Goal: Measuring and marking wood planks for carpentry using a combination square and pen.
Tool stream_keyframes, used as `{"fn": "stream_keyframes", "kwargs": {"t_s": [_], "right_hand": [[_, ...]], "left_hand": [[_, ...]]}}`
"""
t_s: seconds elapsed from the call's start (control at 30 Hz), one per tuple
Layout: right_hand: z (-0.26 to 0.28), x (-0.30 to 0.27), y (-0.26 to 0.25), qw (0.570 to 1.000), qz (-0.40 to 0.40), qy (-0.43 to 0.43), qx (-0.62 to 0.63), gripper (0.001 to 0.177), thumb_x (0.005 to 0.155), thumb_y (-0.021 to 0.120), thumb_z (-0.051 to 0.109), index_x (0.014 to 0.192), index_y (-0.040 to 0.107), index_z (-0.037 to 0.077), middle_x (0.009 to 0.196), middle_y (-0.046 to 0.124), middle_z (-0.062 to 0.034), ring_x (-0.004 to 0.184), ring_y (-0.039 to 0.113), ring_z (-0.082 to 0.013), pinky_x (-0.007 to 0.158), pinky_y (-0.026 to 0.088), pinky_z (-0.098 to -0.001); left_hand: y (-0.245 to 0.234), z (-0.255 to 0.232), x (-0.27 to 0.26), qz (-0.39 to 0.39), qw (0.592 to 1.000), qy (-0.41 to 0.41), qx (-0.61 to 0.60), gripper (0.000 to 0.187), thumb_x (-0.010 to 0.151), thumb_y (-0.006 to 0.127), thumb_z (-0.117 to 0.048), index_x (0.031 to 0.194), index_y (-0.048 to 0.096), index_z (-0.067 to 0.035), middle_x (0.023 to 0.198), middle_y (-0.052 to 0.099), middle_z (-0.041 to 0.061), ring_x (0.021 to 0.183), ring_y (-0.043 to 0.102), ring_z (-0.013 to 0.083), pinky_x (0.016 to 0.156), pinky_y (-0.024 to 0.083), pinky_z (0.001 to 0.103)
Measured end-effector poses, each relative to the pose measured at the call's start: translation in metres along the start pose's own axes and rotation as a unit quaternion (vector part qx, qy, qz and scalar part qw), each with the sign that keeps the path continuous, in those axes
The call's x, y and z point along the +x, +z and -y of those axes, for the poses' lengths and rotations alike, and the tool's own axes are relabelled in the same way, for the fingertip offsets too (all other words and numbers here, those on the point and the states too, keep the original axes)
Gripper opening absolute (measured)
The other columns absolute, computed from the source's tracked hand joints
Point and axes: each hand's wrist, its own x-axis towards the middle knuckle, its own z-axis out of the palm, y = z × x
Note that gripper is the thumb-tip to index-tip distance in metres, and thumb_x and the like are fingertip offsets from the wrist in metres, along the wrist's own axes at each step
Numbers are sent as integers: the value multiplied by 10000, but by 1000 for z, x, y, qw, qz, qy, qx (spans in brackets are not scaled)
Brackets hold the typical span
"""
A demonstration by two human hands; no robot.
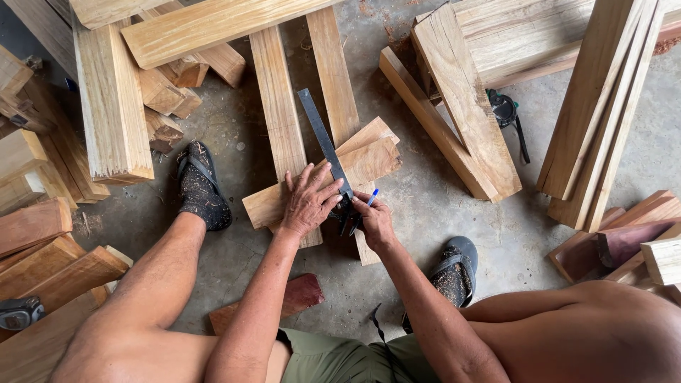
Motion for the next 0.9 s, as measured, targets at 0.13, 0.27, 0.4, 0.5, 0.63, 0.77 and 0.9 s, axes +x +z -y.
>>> {"fn": "stream_keyframes", "kwargs": {"t_s": [0.13,0.27,0.4,0.5,0.63,0.77,0.9], "right_hand": [[-2,3,-1,1000,-4,-4,4,263,982,653,90,1227,718,23,946,744,-52,773,704,-140,666,595,-288],[0,2,-1,1000,-1,1,2,261,975,654,79,1222,718,21,944,746,-52,776,705,-139,666,598,-288],[-1,3,-3,1000,4,-3,16,259,975,658,70,1221,722,21,948,745,-51,782,703,-138,671,599,-291],[1,3,-2,1000,-2,8,4,256,977,654,83,1221,715,34,952,745,-44,788,707,-140,683,600,-294],[5,0,0,1000,1,15,-6,260,981,646,99,1225,716,43,947,737,-43,783,702,-141,680,598,-300],[1,4,-6,1000,11,7,-27,287,982,664,182,1235,715,58,960,729,-38,798,694,-140,690,594,-303],[44,-5,-4,990,-24,5,-141,484,990,595,463,1154,702,20,959,761,-53,776,717,-164,673,621,-322]], "left_hand": [[-4,-1,1,-7,1000,2,-1,370,966,623,-495,1290,725,-348,1590,437,-7,1471,348,332,1160,98,758],[-2,-1,0,-11,1000,3,-4,361,970,622,-492,1283,730,-349,1586,441,-5,1468,356,327,1164,97,751],[-1,0,0,-13,1000,1,-8,368,966,622,-499,1283,730,-348,1584,446,-4,1466,357,330,1164,92,751],[-1,0,0,-15,1000,2,-11,378,965,622,-508,1289,728,-346,1586,447,-1,1465,357,332,1163,95,751],[-3,-1,0,-14,1000,2,-4,379,965,622,-514,1290,726,-351,1580,449,-2,1462,358,330,1157,108,749],[-3,-1,1,-11,1000,0,-3,377,960,625,-510,1288,726,-355,1582,447,-2,1460,357,326,1158,126,739],[-2,0,1,-6,1000,-3,-6,378,959,624,-512,1288,724,-355,1585,441,2,1460,354,322,1160,146,726]]}}
